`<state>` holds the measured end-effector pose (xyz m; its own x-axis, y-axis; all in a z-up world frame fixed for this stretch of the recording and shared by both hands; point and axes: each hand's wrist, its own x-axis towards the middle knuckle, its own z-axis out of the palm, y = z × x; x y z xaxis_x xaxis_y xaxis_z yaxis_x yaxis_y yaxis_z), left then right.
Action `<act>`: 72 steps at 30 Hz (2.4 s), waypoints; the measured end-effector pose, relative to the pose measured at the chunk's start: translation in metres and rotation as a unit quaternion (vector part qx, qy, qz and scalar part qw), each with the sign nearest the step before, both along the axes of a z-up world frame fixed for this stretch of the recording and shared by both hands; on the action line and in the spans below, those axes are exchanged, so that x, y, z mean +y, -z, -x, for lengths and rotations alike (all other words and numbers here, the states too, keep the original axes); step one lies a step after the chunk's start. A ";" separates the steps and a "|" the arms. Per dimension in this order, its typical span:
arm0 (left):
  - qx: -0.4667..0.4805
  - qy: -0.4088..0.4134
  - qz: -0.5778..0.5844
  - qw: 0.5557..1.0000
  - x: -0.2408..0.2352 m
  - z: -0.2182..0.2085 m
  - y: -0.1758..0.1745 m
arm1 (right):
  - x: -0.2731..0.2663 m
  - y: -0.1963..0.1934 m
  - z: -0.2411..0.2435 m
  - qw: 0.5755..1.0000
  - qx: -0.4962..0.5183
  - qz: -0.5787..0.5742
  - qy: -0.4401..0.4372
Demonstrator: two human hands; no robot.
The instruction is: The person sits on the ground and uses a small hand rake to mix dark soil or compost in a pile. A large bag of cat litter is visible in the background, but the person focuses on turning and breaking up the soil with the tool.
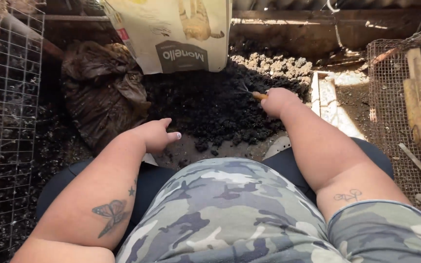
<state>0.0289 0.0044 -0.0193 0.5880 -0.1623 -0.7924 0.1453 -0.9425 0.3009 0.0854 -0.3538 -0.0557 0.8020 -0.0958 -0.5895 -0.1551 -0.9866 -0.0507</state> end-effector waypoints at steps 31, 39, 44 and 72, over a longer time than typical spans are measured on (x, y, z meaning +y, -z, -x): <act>0.046 -0.013 0.018 0.999 0.002 -0.019 0.029 | -0.025 0.082 -0.023 0.998 0.035 0.010 -0.046; 0.049 -0.035 0.015 0.998 0.006 -0.005 0.014 | 0.004 0.010 0.000 0.999 0.032 0.023 -0.012; 0.037 -0.033 0.008 0.999 0.010 0.001 0.025 | -0.019 0.045 -0.005 0.999 0.019 0.030 -0.001; -0.012 0.020 -0.029 0.999 0.015 0.020 0.023 | -0.022 0.036 0.022 0.998 0.009 0.034 -0.056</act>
<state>0.0086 0.0197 -0.0423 0.6005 -0.1407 -0.7871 0.1004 -0.9633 0.2489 0.0630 -0.3756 -0.0922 0.7993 -0.0472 -0.5990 -0.0447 -0.9988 0.0191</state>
